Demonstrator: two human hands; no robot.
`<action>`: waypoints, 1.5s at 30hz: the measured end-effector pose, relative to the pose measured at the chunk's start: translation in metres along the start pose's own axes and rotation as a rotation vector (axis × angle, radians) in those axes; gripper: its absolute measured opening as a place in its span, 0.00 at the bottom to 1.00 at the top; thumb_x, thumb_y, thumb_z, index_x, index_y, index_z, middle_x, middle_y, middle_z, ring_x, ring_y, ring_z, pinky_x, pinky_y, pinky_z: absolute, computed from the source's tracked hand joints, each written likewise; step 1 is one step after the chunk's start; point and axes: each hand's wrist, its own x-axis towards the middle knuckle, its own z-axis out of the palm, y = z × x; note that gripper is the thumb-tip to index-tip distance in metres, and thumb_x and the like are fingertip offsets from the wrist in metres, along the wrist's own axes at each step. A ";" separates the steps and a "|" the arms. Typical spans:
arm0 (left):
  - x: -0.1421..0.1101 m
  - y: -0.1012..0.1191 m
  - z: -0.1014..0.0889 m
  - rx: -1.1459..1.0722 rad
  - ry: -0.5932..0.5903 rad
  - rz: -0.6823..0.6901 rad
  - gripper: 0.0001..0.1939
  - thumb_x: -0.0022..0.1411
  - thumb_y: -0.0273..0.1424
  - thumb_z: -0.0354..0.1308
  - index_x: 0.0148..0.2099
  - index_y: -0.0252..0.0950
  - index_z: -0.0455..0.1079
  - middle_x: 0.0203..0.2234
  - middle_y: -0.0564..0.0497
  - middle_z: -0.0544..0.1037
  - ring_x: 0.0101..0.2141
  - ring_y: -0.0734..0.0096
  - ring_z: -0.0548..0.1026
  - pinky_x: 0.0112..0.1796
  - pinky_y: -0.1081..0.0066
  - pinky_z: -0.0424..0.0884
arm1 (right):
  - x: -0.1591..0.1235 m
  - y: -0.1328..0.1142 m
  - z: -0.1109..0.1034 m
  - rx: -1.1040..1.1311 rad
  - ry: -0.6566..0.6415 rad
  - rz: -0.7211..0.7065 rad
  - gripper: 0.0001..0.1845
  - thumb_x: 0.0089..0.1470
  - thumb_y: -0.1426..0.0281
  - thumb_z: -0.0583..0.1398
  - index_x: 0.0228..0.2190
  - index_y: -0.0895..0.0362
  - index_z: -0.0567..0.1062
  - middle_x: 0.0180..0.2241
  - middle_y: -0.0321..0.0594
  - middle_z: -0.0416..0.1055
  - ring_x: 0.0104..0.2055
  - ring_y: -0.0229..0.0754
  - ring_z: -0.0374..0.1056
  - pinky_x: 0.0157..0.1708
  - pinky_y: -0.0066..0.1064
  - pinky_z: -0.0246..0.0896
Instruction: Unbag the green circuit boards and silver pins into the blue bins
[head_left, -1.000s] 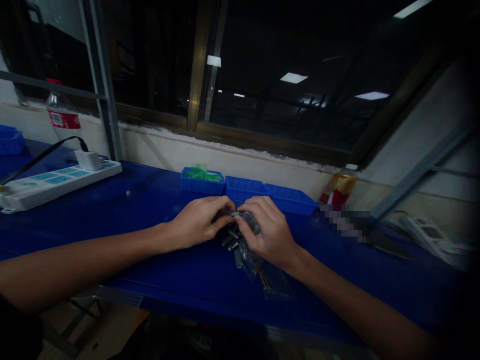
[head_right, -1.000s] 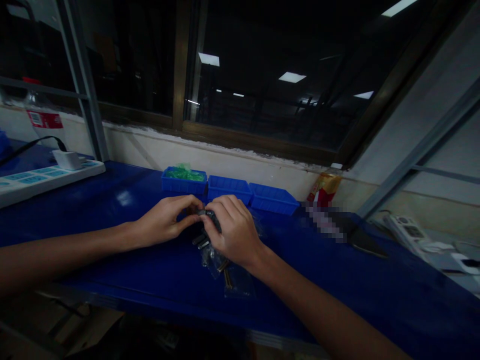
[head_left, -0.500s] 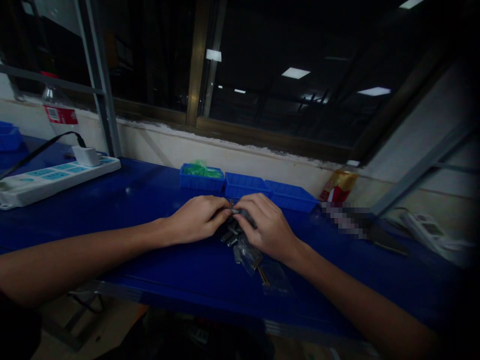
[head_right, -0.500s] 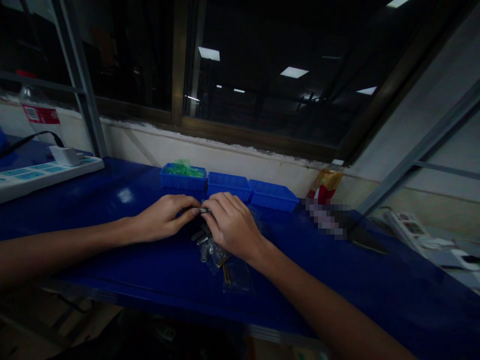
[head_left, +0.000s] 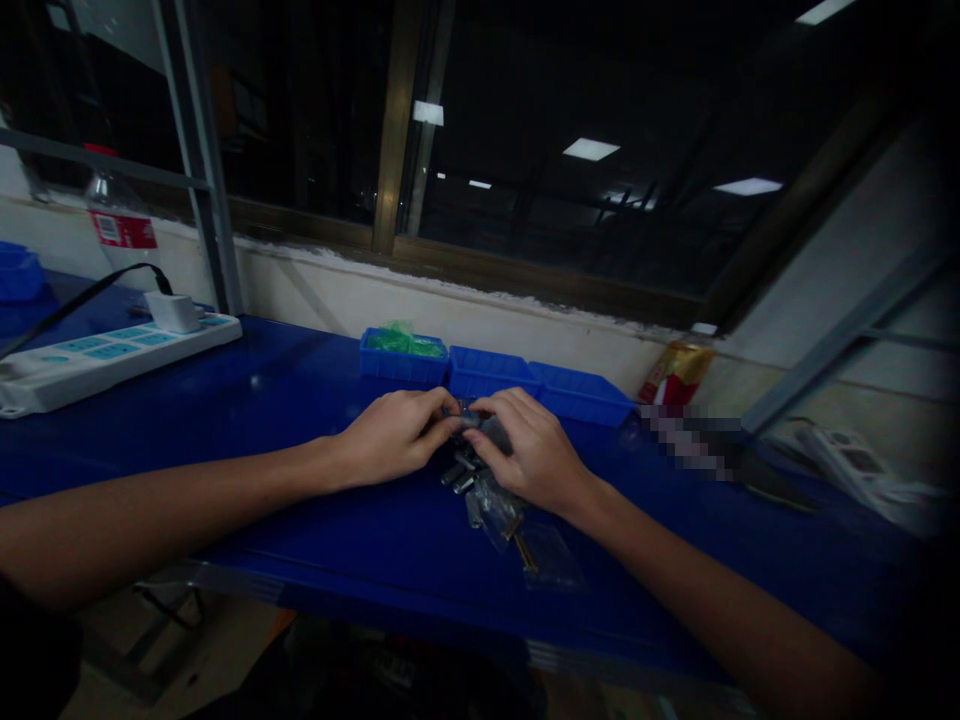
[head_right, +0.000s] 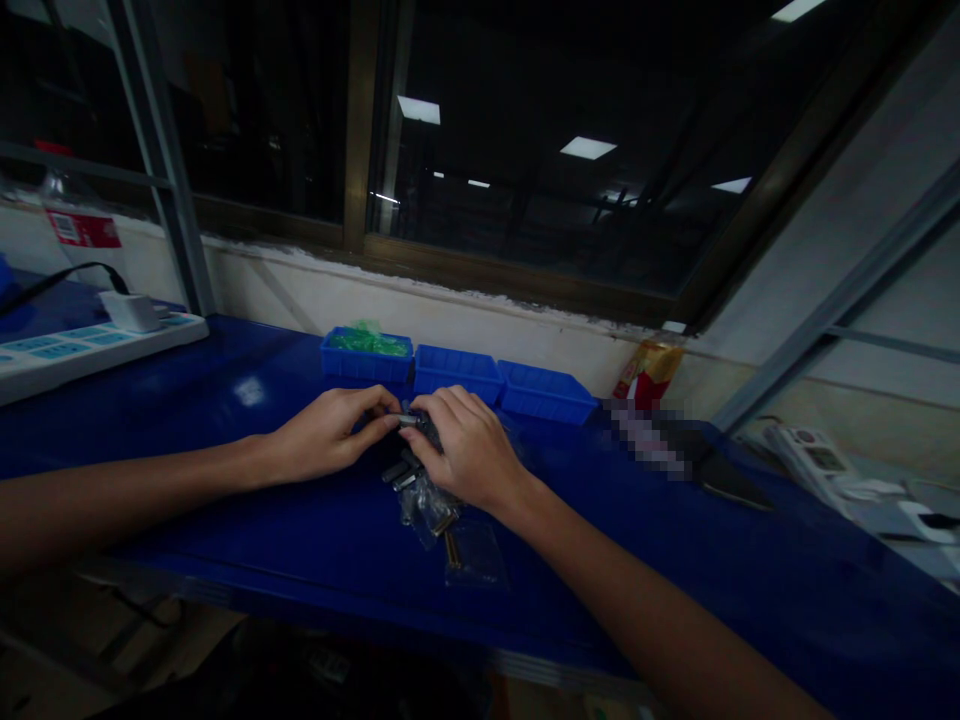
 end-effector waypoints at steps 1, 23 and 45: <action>0.000 0.000 0.000 0.008 -0.001 -0.001 0.11 0.62 0.33 0.45 0.40 0.33 0.64 0.29 0.50 0.74 0.27 0.73 0.70 0.28 0.73 0.63 | 0.000 0.000 0.000 -0.003 0.005 -0.005 0.11 0.53 0.66 0.54 0.37 0.59 0.66 0.34 0.44 0.68 0.37 0.45 0.62 0.36 0.38 0.58; 0.001 -0.006 0.004 -0.094 -0.088 0.051 0.11 0.59 0.33 0.49 0.42 0.33 0.64 0.29 0.51 0.72 0.29 0.74 0.69 0.29 0.74 0.64 | 0.001 -0.001 -0.001 -0.154 -0.087 -0.075 0.10 0.55 0.69 0.51 0.33 0.61 0.69 0.30 0.44 0.67 0.35 0.43 0.60 0.35 0.35 0.55; 0.002 -0.007 0.003 0.012 -0.114 0.052 0.11 0.62 0.32 0.45 0.38 0.33 0.66 0.29 0.50 0.73 0.29 0.72 0.70 0.29 0.73 0.63 | 0.000 -0.002 -0.002 -0.088 -0.092 -0.052 0.11 0.54 0.67 0.52 0.36 0.61 0.68 0.33 0.44 0.68 0.38 0.44 0.60 0.38 0.36 0.55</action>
